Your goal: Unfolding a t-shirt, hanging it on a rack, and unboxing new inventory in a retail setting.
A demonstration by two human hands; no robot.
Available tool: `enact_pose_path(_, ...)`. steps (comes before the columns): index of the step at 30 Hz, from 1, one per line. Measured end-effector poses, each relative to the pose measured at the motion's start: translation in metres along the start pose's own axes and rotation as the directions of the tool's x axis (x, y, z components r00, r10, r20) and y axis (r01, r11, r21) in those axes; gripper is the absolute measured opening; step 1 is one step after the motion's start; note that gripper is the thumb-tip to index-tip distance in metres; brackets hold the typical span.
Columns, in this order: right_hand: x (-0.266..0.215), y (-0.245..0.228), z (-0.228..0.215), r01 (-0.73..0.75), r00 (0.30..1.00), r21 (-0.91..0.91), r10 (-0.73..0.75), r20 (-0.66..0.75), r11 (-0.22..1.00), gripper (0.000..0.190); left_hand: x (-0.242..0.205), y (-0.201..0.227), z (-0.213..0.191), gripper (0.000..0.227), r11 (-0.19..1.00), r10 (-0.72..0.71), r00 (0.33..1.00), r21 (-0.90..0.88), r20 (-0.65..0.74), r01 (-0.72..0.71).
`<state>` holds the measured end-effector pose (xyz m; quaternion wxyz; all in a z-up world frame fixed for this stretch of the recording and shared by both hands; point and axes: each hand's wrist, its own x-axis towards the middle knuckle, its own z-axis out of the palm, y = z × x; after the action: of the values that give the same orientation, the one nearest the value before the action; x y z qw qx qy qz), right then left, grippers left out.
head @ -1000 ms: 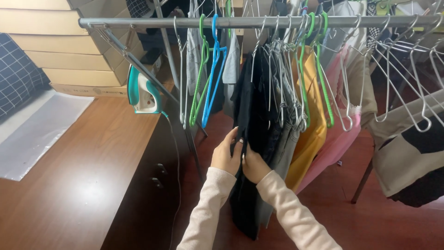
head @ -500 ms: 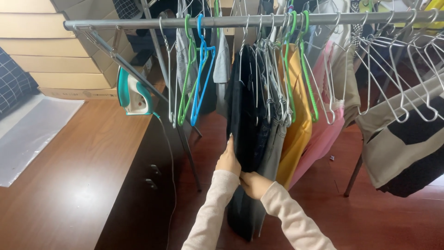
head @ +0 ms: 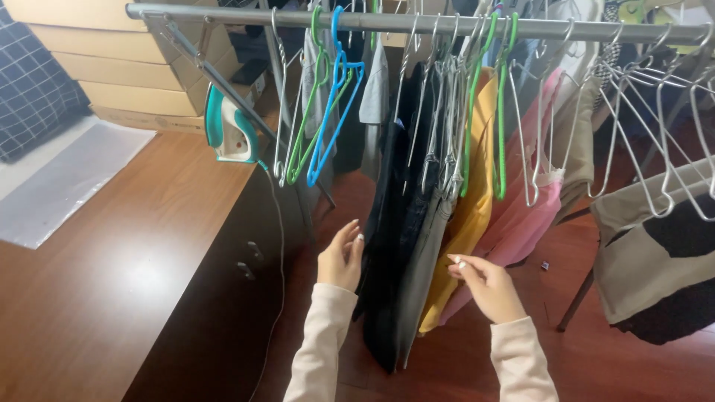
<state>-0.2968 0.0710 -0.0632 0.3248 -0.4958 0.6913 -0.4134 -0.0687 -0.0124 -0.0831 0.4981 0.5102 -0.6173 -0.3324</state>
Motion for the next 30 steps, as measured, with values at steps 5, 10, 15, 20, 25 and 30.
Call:
enact_pose_path(5, -0.004, -0.003, -0.007, 0.154, 0.975, 0.196, -0.117, -0.187, 0.969, 0.022, -0.011, 0.03, -0.031, 0.023, 0.985, 0.111, 0.968, -0.106, -0.223, -0.137)
enact_pose_path(10, -0.006, -0.022, 0.002, 0.336, 0.94, 0.404, -0.282, -0.19, 0.851, 0.023, -0.027, 0.04, -0.061, 0.018, 0.954, 0.064, 0.931, -0.251, -0.359, -0.162)
enact_pose_path(15, -0.002, -0.026, 0.025, 0.278, 0.96, 0.479, -0.23, -0.158, 0.832, 0.022, -0.038, 0.022, -0.082, 0.01, 0.989, 0.056, 0.88, -0.098, -0.471, -0.115)
enact_pose_path(20, -0.004, -0.042, 0.055, 0.236, 0.969, 0.562, -0.234, -0.076, 0.793, 0.025, -0.054, 0.012, -0.114, 0.006, 0.999, 0.011, 0.842, -0.028, -0.539, -0.031)
enact_pose_path(25, 0.006, -0.065, 0.094, 0.211, 0.965, 0.584, -0.262, 0.003, 0.784, 0.025, -0.066, -0.002, -0.159, 0.01, 0.994, -0.104, 0.74, -0.083, -0.665, 0.065)
enact_pose_path(30, 0.011, -0.102, 0.149, 0.193, 0.936, 0.593, -0.327, 0.128, 0.782, 0.024, -0.073, -0.017, -0.216, 0.012, 0.991, -0.129, 0.614, -0.074, -0.778, 0.114)
